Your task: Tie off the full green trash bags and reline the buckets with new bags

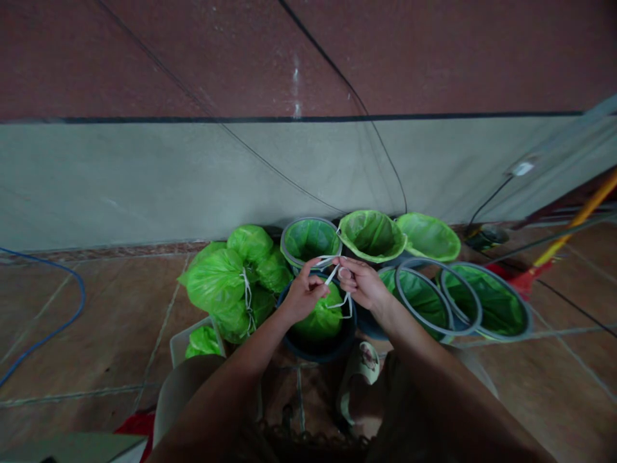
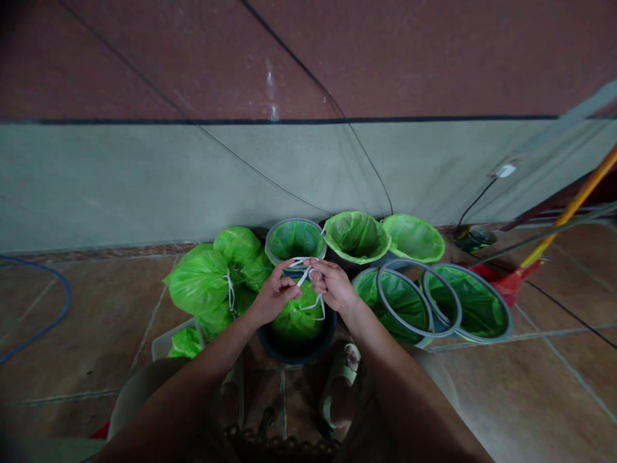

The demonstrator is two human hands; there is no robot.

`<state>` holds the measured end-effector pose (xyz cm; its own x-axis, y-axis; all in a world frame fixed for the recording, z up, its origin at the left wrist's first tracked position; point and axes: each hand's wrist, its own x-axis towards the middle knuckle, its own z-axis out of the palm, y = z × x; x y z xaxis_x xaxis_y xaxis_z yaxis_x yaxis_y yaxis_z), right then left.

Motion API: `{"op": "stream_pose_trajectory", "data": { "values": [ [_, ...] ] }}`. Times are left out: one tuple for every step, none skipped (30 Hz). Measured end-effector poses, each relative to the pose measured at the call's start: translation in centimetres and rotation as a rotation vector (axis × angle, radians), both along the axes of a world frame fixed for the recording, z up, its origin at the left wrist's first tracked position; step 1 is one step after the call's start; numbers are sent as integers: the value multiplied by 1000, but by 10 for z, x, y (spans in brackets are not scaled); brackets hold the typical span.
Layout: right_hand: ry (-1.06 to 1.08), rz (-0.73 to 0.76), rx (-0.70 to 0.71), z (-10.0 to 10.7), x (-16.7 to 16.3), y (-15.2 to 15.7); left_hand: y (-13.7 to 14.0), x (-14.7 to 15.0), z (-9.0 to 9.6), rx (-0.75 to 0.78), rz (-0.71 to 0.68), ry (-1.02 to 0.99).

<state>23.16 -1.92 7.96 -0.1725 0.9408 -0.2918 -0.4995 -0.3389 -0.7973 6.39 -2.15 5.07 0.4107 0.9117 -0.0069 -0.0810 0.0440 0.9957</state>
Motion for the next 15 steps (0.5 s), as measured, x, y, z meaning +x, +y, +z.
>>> {"op": "stream_pose_trajectory", "data": {
  "values": [
    [2,-4,0,0,0,0,0,0,0,6,-3,10],
    [-3,-7,0,0,0,0,1,0,-1,13,-8,22],
    [-12,-8,1,0,0,0,2,-1,-2,20,-13,40],
    [-23,-8,3,0,-1,0,3,-1,-3,29,-24,67],
    [-34,-5,5,0,-2,-1,4,-2,-5,39,-37,101],
    [-45,2,9,0,-3,-1,4,-3,-6,50,-53,139],
    [-54,11,14,0,-3,-1,5,-4,-8,59,-71,178],
    [-63,26,19,-1,-4,-2,5,-4,-9,66,-91,213],
    [-72,43,23,-2,-5,-2,4,-5,-10,71,-108,240],
    [-84,59,27,-3,-6,-3,4,-5,-11,76,-121,258],
    [-98,71,29,-4,-7,-3,3,-5,-12,83,-128,268],
    [-109,80,31,-5,-7,-3,2,-5,-12,91,-132,274],
    [-118,84,35,-6,-7,-3,1,-5,-12,100,-131,275],
    [-125,83,38,-7,-7,-3,0,-4,-12,107,-129,276],
    [-128,80,40,-7,-7,-3,0,-4,-11,112,-128,276]
  ]
}}
